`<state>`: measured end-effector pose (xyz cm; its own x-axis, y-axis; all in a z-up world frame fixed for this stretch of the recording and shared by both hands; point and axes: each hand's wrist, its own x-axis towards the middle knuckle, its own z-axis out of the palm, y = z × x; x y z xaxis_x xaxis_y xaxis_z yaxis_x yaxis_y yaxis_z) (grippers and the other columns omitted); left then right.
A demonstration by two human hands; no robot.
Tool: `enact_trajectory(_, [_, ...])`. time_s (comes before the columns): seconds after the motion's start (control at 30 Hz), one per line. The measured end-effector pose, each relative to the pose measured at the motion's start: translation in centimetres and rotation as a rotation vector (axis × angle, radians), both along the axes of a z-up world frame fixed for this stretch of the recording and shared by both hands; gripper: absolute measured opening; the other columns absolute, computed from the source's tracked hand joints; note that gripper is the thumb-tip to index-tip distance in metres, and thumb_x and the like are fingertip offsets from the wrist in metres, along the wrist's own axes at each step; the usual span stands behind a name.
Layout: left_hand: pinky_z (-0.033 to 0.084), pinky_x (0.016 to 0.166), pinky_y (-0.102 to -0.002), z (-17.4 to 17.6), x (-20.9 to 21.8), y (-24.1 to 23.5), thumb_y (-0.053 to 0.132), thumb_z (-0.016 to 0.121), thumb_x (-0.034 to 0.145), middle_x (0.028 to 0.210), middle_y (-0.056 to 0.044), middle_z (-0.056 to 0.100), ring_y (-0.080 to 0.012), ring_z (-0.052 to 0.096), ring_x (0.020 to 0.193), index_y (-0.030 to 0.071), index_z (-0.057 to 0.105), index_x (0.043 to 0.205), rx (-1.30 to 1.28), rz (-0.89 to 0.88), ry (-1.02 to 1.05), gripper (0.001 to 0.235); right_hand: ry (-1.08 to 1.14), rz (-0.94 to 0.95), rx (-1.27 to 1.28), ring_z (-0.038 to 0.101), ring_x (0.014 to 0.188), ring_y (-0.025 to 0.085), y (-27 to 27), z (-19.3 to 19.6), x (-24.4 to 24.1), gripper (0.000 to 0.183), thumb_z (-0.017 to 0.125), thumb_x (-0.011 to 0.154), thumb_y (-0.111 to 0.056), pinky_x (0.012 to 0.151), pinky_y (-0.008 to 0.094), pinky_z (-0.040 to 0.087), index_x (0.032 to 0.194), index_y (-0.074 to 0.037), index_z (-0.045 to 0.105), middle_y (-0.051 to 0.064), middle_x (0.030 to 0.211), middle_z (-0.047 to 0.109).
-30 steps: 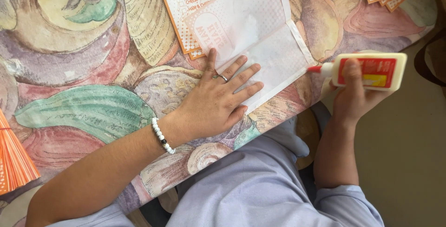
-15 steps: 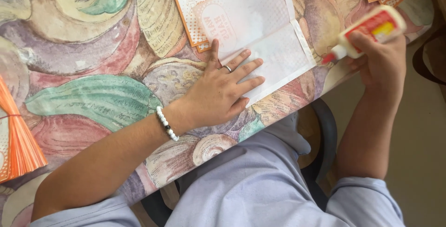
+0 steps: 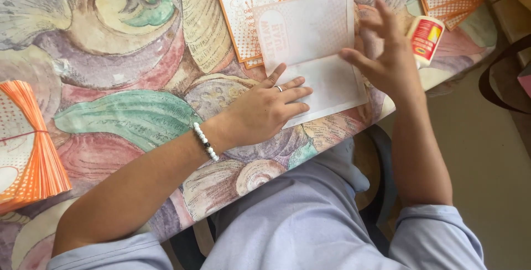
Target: Folding paper bags and applying glue from a bottle to seal them.
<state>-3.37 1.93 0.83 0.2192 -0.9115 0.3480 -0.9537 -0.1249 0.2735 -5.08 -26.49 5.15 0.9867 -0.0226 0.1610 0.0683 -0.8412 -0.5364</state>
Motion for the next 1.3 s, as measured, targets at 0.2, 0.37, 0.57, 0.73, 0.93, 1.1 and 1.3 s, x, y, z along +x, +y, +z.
enact_trajectory(0.2, [0.025, 0.124, -0.058, -0.1, -0.2, 0.0, 0.005, 0.051, 0.092, 0.140, -0.017, 0.063, -0.0371, 0.056, 0.134, 0.010, 0.068, 0.115, 0.007, 0.003, -0.045, 0.030, 0.169, 0.029, 0.881, 0.070, 0.093, 0.011, 0.3, -1.0, 1.8, 0.108, 0.087, 0.074, -0.004, 0.080, 0.022, 0.060, 0.164, 0.000, 0.028, 0.007, 0.110, 0.070])
enact_trajectory(0.37, [0.054, 0.061, -0.029, 1.7, -0.4, 0.6, 0.027, 0.064, 0.103, 0.069, 0.005, 0.062, -0.0162, 0.064, 0.054, 0.018, 0.076, 0.101, -0.601, 0.182, -0.023, 0.016, -0.094, 0.115, 0.470, 0.059, 0.095, 0.018, 1.0, 0.2, 0.9, 0.044, 0.094, 0.078, 0.001, 0.093, 0.042, 0.052, 0.118, -0.001, 0.075, 0.014, 0.099, 0.069])
enact_trajectory(0.57, [0.051, 0.051, -0.020, 6.9, 3.4, 3.3, 0.032, 0.046, 0.112, 0.063, -0.001, 0.068, -0.0141, 0.071, 0.058, 0.013, 0.058, 0.077, -0.767, 0.444, 0.611, 0.042, -0.145, 0.608, 0.644, 0.070, 0.115, 0.049, -0.5, -0.5, -0.2, 0.009, 0.075, 0.082, 0.006, 0.104, 0.057, 0.052, 0.079, -0.002, 0.074, 0.027, 0.105, 0.074])
enact_trajectory(0.73, [0.056, 0.084, -0.039, 6.2, 3.8, 2.3, 0.040, 0.050, 0.106, 0.110, -0.016, 0.073, -0.0275, 0.069, 0.103, 0.009, 0.067, 0.118, -0.233, 0.396, 1.272, 0.038, -0.140, 0.688, 0.622, 0.071, 0.110, 0.039, 1.9, 1.0, -0.7, 0.014, 0.081, 0.073, 0.005, 0.098, 0.049, 0.054, 0.078, -0.008, 0.078, 0.026, 0.115, 0.073])
enact_trajectory(0.93, [0.056, 0.092, -0.033, 4.2, 2.4, 1.1, 0.031, 0.064, 0.099, 0.105, -0.010, 0.078, -0.0167, 0.069, 0.102, 0.006, 0.072, 0.120, -0.101, 0.197, 1.474, 0.033, -0.103, 0.748, 0.629, 0.070, 0.103, 0.030, 3.2, 2.9, -0.6, 0.010, 0.082, 0.077, -0.004, 0.098, 0.049, 0.056, 0.085, -0.010, 0.079, 0.024, 0.122, 0.072])
enact_trajectory(1.1, [0.061, 0.079, -0.027, 3.0, 1.1, -0.3, 0.017, 0.076, 0.093, 0.097, -0.011, 0.080, -0.0135, 0.074, 0.090, 0.003, 0.075, 0.113, -0.280, 0.149, 1.587, 0.025, -0.072, 0.610, 0.927, 0.065, 0.127, 0.037, 1.9, 2.6, -0.9, 0.065, 0.074, 0.081, -0.007, 0.112, 0.052, 0.050, 0.140, 0.007, 0.051, 0.033, 0.139, 0.060])
enact_trajectory(1.3, [0.060, 0.080, -0.019, 2.9, -1.1, -1.1, 0.008, 0.078, 0.089, 0.097, -0.008, 0.079, -0.0112, 0.073, 0.086, 0.000, 0.076, 0.101, -0.774, 0.226, 1.603, 0.015, 0.023, 0.758, 1.385, 0.070, 0.121, 0.036, 3.1, 0.5, -1.7, 0.121, 0.072, 0.085, -0.081, 0.105, 0.054, 0.061, 0.171, -0.012, 0.021, 0.025, 0.139, 0.065])
